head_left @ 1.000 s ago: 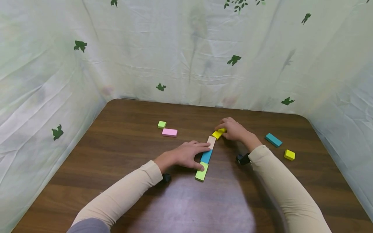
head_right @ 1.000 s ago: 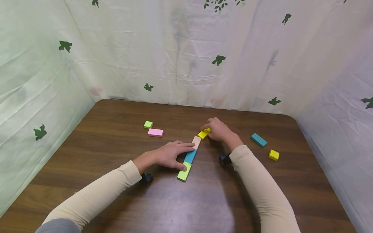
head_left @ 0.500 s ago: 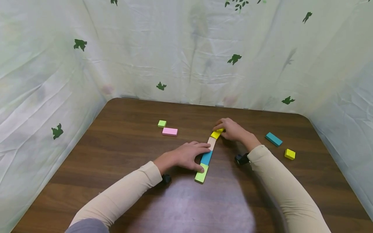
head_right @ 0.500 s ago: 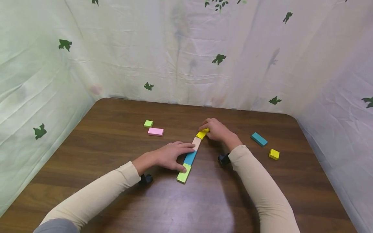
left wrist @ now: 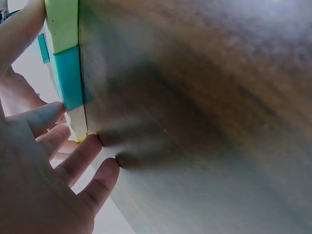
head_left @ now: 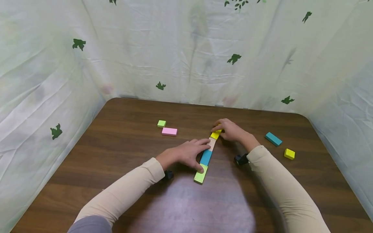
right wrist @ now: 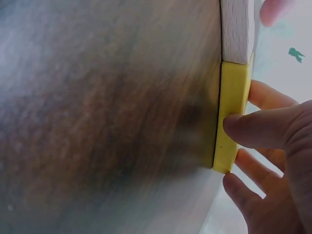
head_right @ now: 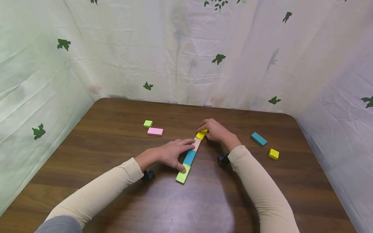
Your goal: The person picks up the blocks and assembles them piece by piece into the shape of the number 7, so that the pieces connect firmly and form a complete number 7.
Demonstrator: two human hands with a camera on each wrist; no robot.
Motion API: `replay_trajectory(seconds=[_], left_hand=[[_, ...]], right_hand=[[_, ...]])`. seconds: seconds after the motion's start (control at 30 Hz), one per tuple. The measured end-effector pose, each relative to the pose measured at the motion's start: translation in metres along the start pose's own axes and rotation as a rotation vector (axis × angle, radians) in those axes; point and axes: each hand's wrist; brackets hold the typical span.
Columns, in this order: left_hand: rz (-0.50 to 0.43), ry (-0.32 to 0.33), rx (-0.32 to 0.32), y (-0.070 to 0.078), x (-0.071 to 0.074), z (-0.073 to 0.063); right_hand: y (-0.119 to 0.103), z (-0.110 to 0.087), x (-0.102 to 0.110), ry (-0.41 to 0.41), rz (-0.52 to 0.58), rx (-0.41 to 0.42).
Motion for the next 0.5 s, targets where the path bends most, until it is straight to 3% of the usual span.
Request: replay_trajectory(seconds=[0.27, 0.5], left_hand=[[0.005, -0.015, 0.001, -0.0015, -0.0002, -0.0012], [0.003, -0.014, -0.002, -0.0012, -0.0031, -0.0028]], right_hand=[[-0.001, 0.0025, 0.0002, -0.009, 0.056, -0.068], [-0.0001, 0.0033, -0.001, -0.012, 0.061, -0.059]])
Point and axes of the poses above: each hand's wrist, its own z-axis towards the middle knuckle, its own x-axis out of the back of the hand, y = z × x, and after that the axes turned 2 degrees about y, right-handed
